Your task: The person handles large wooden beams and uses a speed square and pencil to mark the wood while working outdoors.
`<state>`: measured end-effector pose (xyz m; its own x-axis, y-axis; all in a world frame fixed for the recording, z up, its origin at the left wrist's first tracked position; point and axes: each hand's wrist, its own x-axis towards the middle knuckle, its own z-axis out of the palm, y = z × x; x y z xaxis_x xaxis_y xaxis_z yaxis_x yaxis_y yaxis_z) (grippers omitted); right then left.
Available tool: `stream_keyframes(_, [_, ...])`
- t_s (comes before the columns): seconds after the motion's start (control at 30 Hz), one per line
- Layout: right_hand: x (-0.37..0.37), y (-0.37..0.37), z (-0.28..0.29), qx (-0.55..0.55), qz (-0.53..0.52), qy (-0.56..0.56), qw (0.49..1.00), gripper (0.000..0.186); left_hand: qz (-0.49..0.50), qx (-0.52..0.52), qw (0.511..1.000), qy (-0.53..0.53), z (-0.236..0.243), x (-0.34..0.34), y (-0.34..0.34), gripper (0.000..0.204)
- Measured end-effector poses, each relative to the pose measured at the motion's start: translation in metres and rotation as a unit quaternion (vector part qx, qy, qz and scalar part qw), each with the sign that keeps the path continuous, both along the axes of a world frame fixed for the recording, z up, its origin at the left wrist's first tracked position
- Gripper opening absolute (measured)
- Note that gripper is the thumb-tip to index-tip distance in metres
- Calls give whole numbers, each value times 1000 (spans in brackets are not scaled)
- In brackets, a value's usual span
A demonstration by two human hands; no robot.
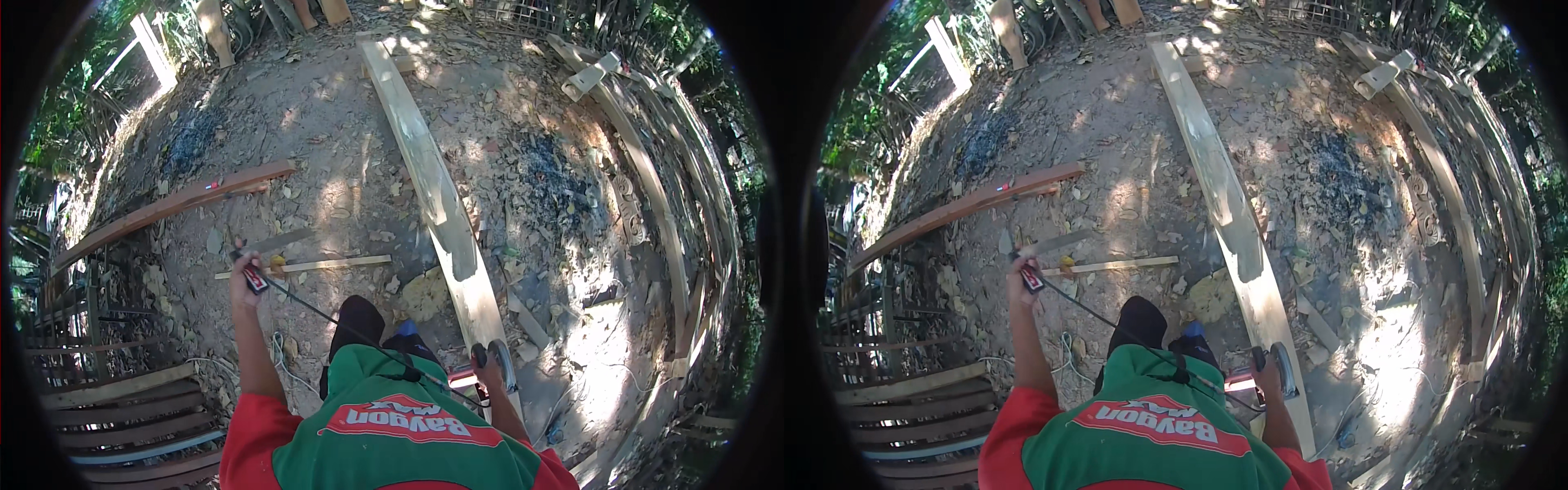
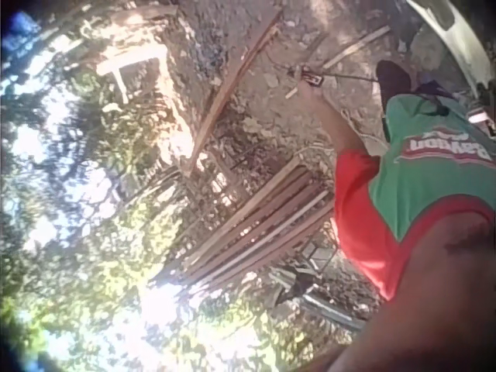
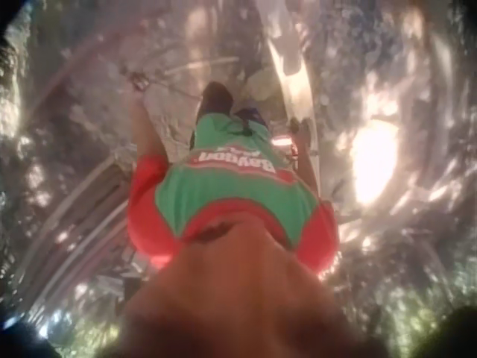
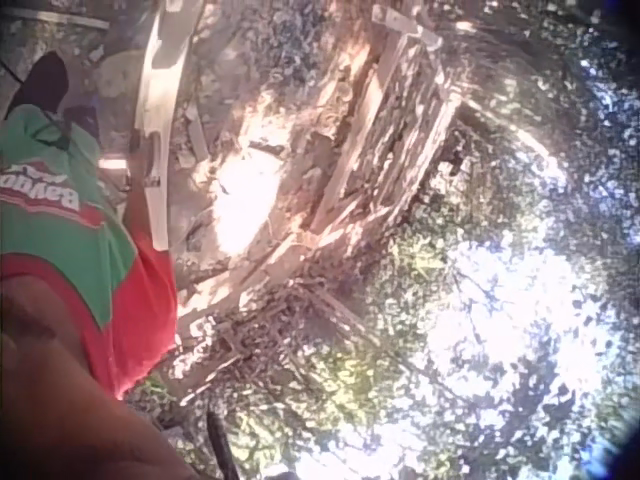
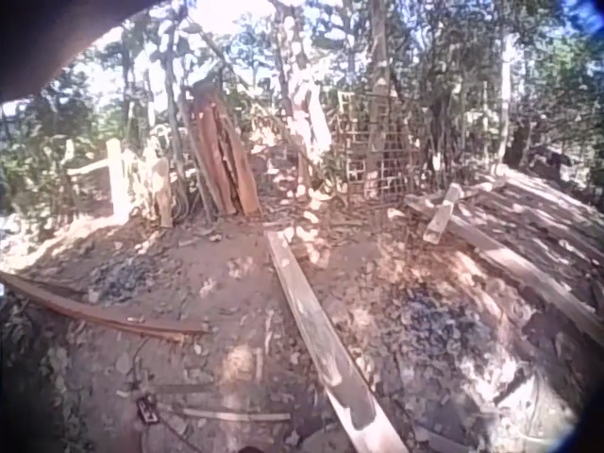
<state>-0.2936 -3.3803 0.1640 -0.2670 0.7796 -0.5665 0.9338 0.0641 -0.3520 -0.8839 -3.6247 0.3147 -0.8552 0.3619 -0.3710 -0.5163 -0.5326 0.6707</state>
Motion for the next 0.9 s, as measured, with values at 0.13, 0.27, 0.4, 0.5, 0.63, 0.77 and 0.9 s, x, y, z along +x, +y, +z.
stream_keyframes(0.13, [-62,106,17,23,83,8,996,52,25,-12,999,-22,-1,-137,-9,30])
stream_keyframes(0.27, [-105,201,25,-19,133,-100,986,49,153,-43,986,57,-31,-237,-7,16])
stream_keyframes(0.4, [-147,282,-1,-75,93,-142,983,53,220,-106,970,-19,-66,-329,-7,7])
stream_keyframes(0.5, [-158,320,14,-122,-1,-192,974,45,211,-138,966,-53,-103,-333,49,11])
stream_keyframes(0.63, [-199,366,43,-240,-146,-169,945,34,214,-166,963,-9,-41,-401,169,15])
stream_keyframes(0.77, [-274,428,63,-230,-139,-147,952,19,190,-157,969,15,-13,-476,257,16])
stream_keyframes(0.9, [-309,510,48,-241,-156,-84,954,26,122,-117,981,90,13,-514,413,30])
